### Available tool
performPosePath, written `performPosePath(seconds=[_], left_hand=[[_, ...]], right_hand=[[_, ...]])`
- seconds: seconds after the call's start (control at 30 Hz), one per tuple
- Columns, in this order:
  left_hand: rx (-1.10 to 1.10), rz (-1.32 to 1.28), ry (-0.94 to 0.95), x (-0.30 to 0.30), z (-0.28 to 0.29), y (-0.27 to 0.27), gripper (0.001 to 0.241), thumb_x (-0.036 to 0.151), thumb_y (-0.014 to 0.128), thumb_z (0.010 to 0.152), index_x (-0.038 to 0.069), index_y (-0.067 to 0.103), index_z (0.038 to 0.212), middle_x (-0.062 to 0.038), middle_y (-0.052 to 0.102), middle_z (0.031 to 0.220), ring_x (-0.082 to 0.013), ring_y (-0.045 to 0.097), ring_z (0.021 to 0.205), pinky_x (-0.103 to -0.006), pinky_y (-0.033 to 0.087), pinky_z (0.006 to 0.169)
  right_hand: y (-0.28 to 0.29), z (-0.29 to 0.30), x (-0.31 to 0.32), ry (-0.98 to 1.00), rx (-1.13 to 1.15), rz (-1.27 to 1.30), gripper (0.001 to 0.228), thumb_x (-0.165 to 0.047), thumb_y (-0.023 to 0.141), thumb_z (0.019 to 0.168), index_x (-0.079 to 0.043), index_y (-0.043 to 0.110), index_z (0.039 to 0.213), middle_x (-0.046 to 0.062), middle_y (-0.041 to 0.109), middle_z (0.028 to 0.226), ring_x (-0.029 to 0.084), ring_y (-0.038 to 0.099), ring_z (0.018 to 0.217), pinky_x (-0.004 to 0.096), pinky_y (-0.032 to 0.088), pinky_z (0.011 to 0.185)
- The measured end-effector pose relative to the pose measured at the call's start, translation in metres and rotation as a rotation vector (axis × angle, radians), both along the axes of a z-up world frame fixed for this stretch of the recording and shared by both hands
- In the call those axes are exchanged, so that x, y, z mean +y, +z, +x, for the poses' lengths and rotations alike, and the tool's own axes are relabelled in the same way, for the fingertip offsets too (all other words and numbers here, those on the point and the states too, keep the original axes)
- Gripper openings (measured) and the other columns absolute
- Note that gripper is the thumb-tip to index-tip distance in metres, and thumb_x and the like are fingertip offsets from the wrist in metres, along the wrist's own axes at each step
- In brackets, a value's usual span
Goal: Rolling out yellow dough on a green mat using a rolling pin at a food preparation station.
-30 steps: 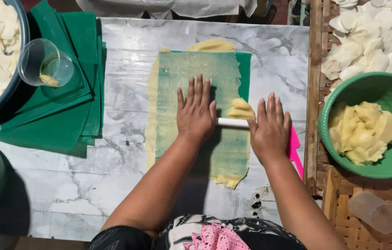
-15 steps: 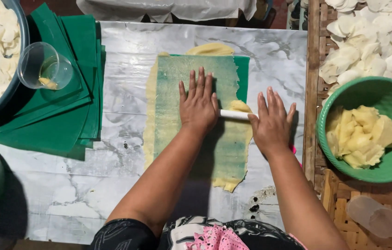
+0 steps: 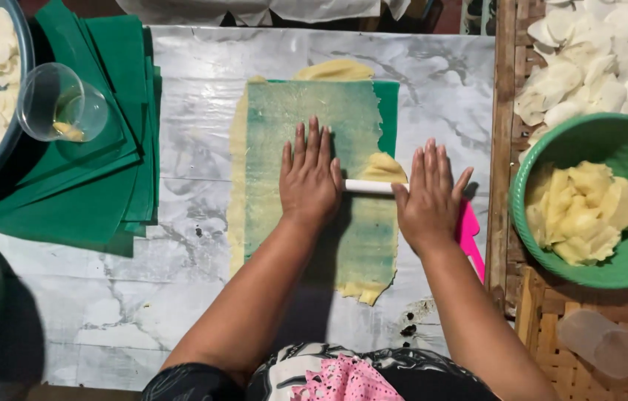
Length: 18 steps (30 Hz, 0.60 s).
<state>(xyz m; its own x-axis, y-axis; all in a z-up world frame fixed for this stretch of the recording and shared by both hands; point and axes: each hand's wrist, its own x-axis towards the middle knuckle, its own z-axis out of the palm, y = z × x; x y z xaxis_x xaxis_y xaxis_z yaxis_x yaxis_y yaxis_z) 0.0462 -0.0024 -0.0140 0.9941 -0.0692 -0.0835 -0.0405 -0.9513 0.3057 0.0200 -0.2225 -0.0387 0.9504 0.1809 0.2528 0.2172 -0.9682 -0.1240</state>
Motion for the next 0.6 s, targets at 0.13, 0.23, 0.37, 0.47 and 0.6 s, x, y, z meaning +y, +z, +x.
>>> performPosePath(seconds=[0.13, 0.23, 0.37, 0.47, 0.6], left_hand=[[-0.029, -0.002, 0.030, 0.004, 0.048, -0.003, 0.065, 0.041, 0.025, 0.109, 0.013, 0.016, 0.167, -0.012, -0.002, 0.173, -0.0321, -0.003, 0.160, -0.0559, -0.002, 0.128], [-0.031, 0.004, 0.061, 0.006, 0.050, -0.002, 0.066, 0.042, 0.026, 0.110, 0.012, 0.012, 0.167, -0.013, -0.006, 0.173, -0.0319, -0.005, 0.160, -0.0570, -0.004, 0.129], [-0.055, -0.025, -0.005, 0.010, 0.007, 0.003, 0.066, 0.045, 0.026, 0.109, 0.012, 0.018, 0.166, -0.013, 0.004, 0.173, -0.0322, 0.002, 0.160, -0.0569, -0.002, 0.127], [-0.078, -0.026, -0.046, 0.016, -0.036, -0.006, 0.065, 0.047, 0.027, 0.109, 0.015, 0.020, 0.165, -0.011, 0.006, 0.174, -0.0314, 0.002, 0.160, -0.0583, -0.003, 0.126], [-0.185, 0.007, -0.061, 0.017, -0.056, -0.023, 0.062, 0.048, 0.032, 0.109, 0.021, 0.026, 0.164, -0.007, 0.013, 0.173, -0.0280, 0.007, 0.160, -0.0594, -0.005, 0.125]], right_hand=[[0.005, 0.055, 0.005, -0.062, 0.098, -0.026, 0.076, -0.056, 0.028, 0.110, 0.000, 0.035, 0.161, 0.022, 0.028, 0.170, 0.032, 0.016, 0.160, 0.073, -0.006, 0.119], [0.010, 0.057, 0.009, -0.049, 0.088, -0.003, 0.075, -0.057, 0.026, 0.111, -0.001, 0.033, 0.161, 0.023, 0.027, 0.169, 0.033, 0.018, 0.158, 0.073, -0.002, 0.119], [0.007, 0.003, 0.007, 0.003, 0.065, -0.009, 0.076, -0.054, 0.035, 0.107, 0.002, 0.036, 0.159, 0.025, 0.032, 0.167, 0.037, 0.025, 0.156, 0.067, 0.004, 0.122], [0.017, -0.038, 0.005, 0.052, 0.104, 0.066, 0.070, -0.044, 0.049, 0.102, -0.001, 0.040, 0.156, 0.024, 0.035, 0.164, 0.039, 0.030, 0.153, 0.065, 0.013, 0.122], [-0.008, -0.039, -0.027, 0.150, -0.042, 0.072, 0.040, -0.028, 0.069, 0.094, -0.021, 0.065, 0.133, -0.002, 0.052, 0.116, 0.022, 0.057, 0.113, 0.049, 0.041, 0.118]])
